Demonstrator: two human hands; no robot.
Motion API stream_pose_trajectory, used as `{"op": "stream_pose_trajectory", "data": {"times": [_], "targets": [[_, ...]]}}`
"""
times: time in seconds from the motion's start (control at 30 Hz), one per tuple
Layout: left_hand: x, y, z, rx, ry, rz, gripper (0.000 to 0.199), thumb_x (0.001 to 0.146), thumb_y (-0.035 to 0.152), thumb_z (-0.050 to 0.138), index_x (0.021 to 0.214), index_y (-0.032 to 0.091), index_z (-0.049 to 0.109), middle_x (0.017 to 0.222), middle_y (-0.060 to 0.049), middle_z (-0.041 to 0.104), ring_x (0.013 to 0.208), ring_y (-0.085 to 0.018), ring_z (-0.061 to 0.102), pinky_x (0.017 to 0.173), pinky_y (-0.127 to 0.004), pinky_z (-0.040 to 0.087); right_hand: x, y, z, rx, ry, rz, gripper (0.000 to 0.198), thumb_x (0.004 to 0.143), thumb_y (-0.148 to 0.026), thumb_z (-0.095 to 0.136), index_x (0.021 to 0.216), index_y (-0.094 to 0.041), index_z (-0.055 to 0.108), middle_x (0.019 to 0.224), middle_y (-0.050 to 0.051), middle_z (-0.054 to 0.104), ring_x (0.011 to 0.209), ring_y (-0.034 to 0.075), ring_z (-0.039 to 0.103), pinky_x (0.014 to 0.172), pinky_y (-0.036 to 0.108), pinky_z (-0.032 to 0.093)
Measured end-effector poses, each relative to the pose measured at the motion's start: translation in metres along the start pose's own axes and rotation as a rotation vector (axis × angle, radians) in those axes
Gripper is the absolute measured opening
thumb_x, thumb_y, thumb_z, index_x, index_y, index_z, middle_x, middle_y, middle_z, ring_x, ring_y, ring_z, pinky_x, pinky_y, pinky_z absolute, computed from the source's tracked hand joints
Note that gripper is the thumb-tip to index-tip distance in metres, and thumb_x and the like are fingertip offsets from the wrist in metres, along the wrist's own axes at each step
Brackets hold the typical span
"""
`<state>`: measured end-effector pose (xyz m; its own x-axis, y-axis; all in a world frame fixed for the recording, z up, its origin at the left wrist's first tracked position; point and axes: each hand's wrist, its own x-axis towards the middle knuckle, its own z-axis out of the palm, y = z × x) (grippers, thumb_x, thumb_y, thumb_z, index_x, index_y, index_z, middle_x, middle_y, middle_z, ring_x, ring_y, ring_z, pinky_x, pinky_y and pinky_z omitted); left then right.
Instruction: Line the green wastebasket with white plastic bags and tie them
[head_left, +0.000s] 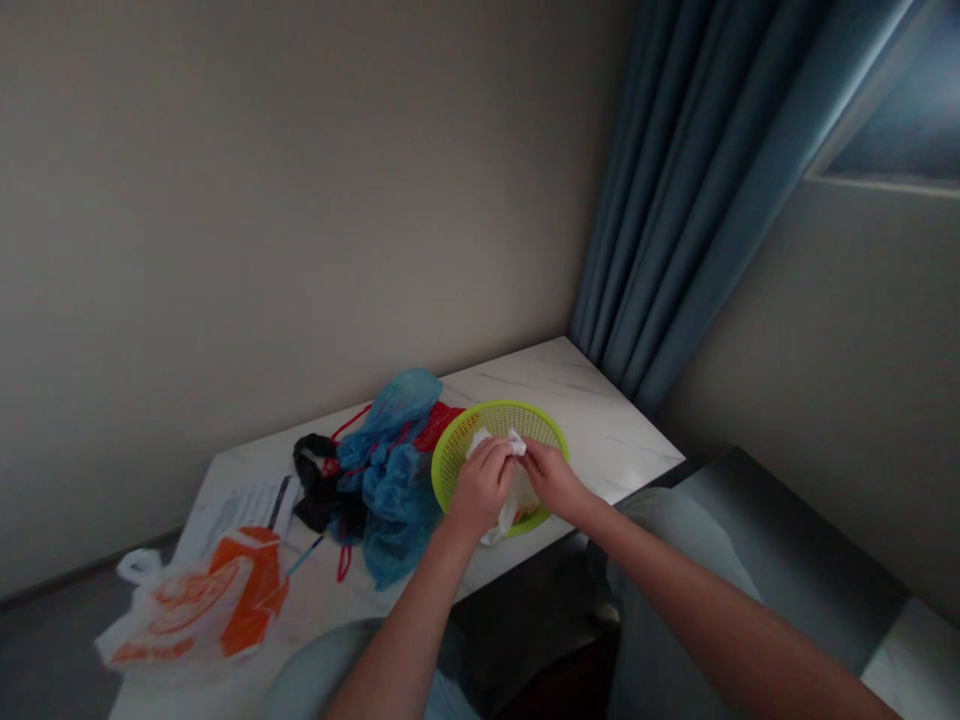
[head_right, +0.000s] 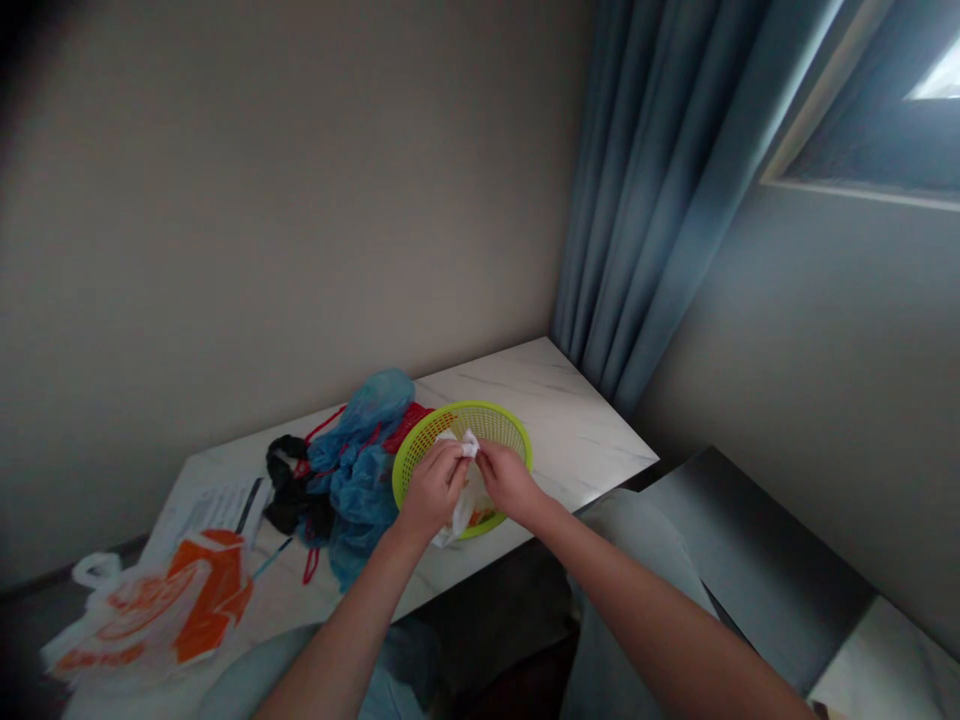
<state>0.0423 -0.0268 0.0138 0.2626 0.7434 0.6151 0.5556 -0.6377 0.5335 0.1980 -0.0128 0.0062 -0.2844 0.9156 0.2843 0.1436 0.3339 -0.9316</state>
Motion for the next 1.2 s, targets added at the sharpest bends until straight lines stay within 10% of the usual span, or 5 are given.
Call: {"op": "stream_pose_trajectory", "data": {"times": [0.43, 1.03, 1.2], "targets": [[-0.004, -0.001, -0.004, -0.059, -0.027, -0.109, 0.012, 0.092, 0.028, 0.061, 0.103, 0.025, 0.065, 0.095, -0.004, 0.072, 0.088, -0.018, 0.068, 0.083, -0.033, 0.053, -0.008, -0.006, -0.002, -0.001, -0.207, -0.082, 0.024, 0.096, -0.03, 0.051, 0.111, -0.023, 0.068, 0.106, 0.006, 0.07, 0.098, 0.023, 0.063, 0.09, 0.036, 0.047], [0.001, 0.0, -0.008, -0.015, 0.036, -0.183, 0.033, 0.084, 0.011, 0.064, 0.113, 0.023, 0.055, 0.102, -0.004, 0.053, 0.094, -0.019, 0.056, 0.081, -0.033, 0.049, -0.001, 0.002, -0.005, -0.024, -0.181, 0.124, 0.047, 0.095, -0.052, 0.047, 0.065, -0.017, 0.054, 0.06, -0.003, 0.045, 0.057, 0.01, 0.038, 0.054, 0.025, 0.028], [0.002, -0.001, -0.011, -0.017, -0.032, -0.168, 0.005, 0.091, 0.02, 0.058, 0.096, 0.022, 0.058, 0.102, -0.004, 0.055, 0.097, -0.019, 0.057, 0.086, -0.034, 0.048, -0.002, 0.0, -0.002, -0.102, -0.125, 0.128, 0.05, 0.099, -0.05, 0.039, 0.061, -0.018, 0.05, 0.058, -0.002, 0.047, 0.056, 0.011, 0.041, 0.055, 0.026, 0.029]]}}
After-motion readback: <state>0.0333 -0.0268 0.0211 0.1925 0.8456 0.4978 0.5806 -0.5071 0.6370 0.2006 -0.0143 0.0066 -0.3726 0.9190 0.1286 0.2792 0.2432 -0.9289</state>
